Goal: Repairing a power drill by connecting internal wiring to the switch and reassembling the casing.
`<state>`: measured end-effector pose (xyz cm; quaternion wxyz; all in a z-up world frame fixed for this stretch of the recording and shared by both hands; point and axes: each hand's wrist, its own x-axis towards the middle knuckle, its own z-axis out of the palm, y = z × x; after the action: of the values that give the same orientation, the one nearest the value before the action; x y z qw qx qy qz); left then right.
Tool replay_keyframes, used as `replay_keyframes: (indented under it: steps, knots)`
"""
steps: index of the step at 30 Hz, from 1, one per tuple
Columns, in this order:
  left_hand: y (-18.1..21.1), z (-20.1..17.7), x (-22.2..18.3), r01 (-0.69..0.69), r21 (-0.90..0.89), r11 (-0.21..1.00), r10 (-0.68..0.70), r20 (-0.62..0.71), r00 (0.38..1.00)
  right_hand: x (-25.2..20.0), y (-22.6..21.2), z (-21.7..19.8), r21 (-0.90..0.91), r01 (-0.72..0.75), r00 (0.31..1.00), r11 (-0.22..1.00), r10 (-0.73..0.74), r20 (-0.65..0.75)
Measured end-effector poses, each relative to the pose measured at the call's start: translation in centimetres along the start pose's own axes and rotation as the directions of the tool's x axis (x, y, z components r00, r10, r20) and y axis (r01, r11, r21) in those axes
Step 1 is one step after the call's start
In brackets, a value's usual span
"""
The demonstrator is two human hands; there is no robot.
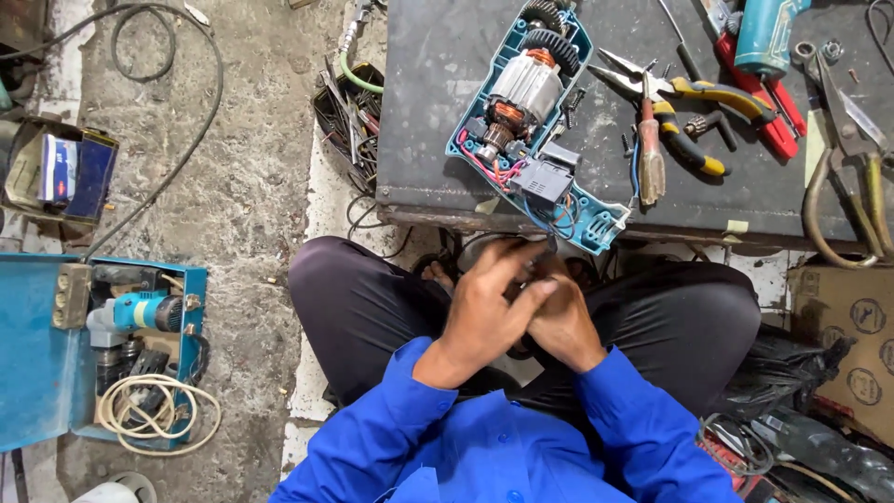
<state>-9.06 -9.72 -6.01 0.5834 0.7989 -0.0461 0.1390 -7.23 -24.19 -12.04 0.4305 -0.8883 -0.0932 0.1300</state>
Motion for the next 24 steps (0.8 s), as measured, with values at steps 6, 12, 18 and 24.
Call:
replay_keyframes:
  steps: [6, 12, 18, 24]
  knots:
    - [-2.0, 1.3, -0.3, -0.025, -0.113, 0.993, 0.031, 0.044, 0.999, -1.9, 2.0, 0.0, 0.053, -0.071, 0.984, 0.996, 0.061, 0.165]
    - [-2.2, -1.0, -0.2, 0.121, -0.205, 0.971, -0.084, 0.179, 0.98, -4.2, 2.9, -2.5, 0.215, -0.099, 0.992, 0.971, 0.081, 0.093]
    - [-3.0, -1.4, -1.0, 0.26, -0.087, 0.962, -0.19, 0.474, 0.86, -4.0, -2.9, -8.9, 0.35, 0.026, 0.992, 0.937, 0.018, -0.122]
    - [-5.1, 0.2, -2.3, 0.134, 0.006, 0.991, -0.089, 0.775, 0.626, -3.4, -5.1, -10.5, 0.47, 0.052, 0.976, 0.881, 0.055, -0.211]
